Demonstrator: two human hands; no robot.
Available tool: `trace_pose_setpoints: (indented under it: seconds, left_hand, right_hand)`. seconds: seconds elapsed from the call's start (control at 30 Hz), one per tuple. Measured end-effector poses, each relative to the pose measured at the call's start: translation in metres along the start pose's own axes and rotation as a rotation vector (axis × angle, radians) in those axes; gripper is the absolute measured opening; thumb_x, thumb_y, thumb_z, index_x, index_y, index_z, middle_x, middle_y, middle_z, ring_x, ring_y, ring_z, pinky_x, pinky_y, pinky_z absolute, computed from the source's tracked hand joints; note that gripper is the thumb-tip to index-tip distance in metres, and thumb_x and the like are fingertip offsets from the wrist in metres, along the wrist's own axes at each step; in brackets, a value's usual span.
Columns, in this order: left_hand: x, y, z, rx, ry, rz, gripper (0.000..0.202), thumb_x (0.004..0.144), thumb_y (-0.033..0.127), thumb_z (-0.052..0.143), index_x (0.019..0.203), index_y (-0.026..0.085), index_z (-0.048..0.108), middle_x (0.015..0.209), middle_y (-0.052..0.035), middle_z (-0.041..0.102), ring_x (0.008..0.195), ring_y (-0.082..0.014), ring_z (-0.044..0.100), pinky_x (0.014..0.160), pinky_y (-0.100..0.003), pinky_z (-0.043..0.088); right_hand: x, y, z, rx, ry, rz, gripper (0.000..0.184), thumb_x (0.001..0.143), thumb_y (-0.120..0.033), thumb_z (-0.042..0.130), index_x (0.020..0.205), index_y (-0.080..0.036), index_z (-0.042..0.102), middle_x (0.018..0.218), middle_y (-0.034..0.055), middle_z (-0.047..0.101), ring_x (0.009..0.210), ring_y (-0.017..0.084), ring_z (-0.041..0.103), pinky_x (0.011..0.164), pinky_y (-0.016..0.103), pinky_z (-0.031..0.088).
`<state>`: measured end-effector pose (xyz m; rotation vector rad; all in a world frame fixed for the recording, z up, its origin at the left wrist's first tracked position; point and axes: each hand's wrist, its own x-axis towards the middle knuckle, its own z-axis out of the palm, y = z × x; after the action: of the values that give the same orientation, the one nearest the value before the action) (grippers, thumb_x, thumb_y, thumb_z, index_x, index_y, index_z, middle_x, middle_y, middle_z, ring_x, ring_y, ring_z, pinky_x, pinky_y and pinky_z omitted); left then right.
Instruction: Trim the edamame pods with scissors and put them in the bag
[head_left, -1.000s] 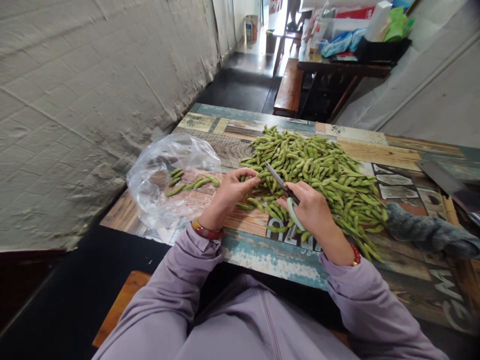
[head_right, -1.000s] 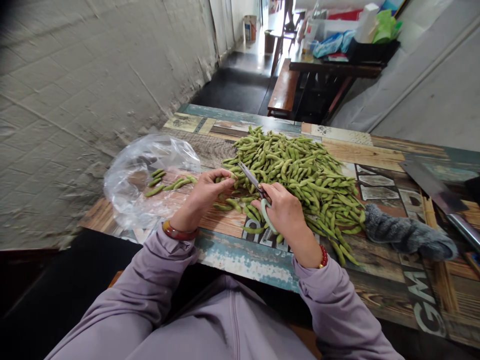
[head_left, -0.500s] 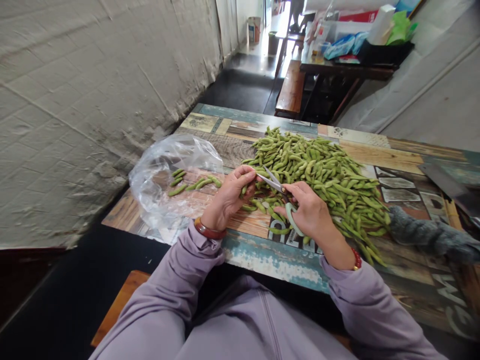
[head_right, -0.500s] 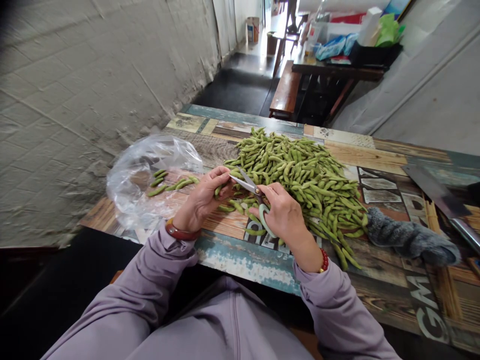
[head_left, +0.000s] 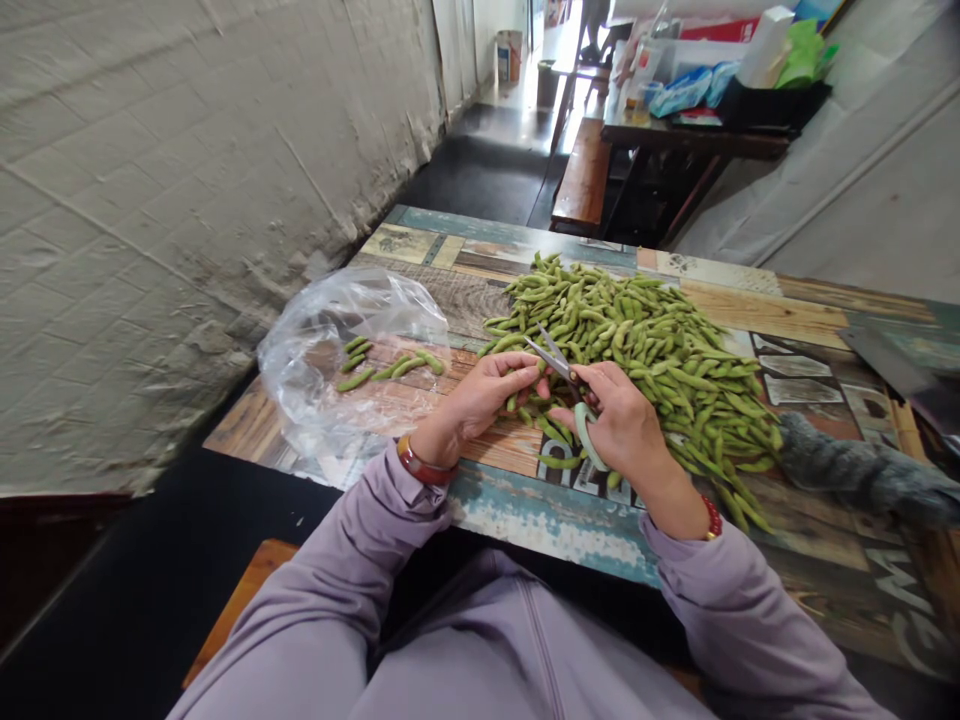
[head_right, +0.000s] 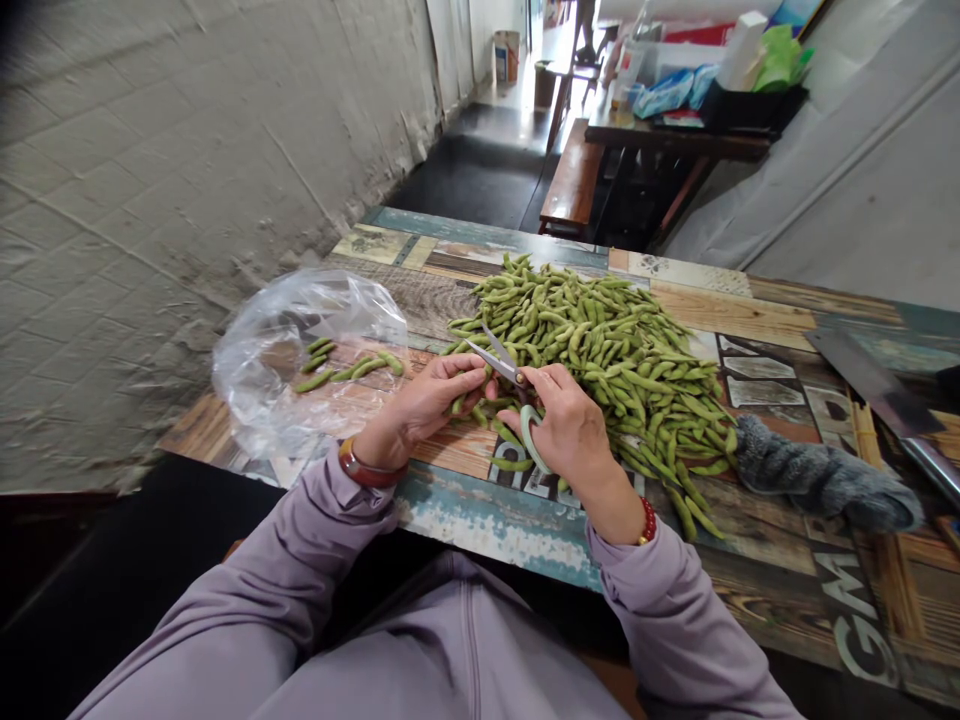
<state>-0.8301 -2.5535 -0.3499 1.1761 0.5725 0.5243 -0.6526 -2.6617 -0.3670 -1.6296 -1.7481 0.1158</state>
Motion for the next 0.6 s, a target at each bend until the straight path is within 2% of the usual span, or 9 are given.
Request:
trace_pose_setpoints:
  seconds: [0.13,0.33,0.6]
  left_hand:
    - [-0.002,0.004,0.001,0.023,0.008,0.011,0.035,0.077,0.045,0.077,0.084,0.012,0.067,0.067,0.0001,0.060,0.047,-0.0032,0.040,0.042,-0.019,0.025]
    - [-0.004,0.012,0.003,0.072,0.071,0.034,0.036,0.077,0.045,0.076,0.071,0.013,0.062,0.062,0.0031,0.051,0.048,-0.0032,0.040,0.042,-0.018,0.026]
    - [-0.002,0.008,0.004,0.032,0.070,-0.003,0.035,0.077,0.045,0.075,0.076,0.013,0.062,0.062,0.0042,0.046,0.047,-0.0032,0.034,0.041,-0.017,0.024]
  right_hand:
    - [0.001,0.000,-0.001,-0.018,0.002,-0.019,0.034,0.088,-0.036,0.066,0.117,-0.018,0.063,0.102,0.0109,0.066,0.085,0.025,0.066,0.073,0.036,0.055]
    - [0.001,-0.002,-0.001,-0.051,-0.009,-0.036,0.028,0.089,-0.033,0.064,0.114,-0.019,0.064,0.102,0.0103,0.068,0.088,0.025,0.067,0.076,0.035,0.055]
    - [0.001,0.004,0.002,-0.092,-0.040,-0.040,0.028,0.090,-0.034,0.065,0.115,-0.020,0.065,0.101,0.0094,0.069,0.091,0.025,0.067,0.074,0.033,0.053]
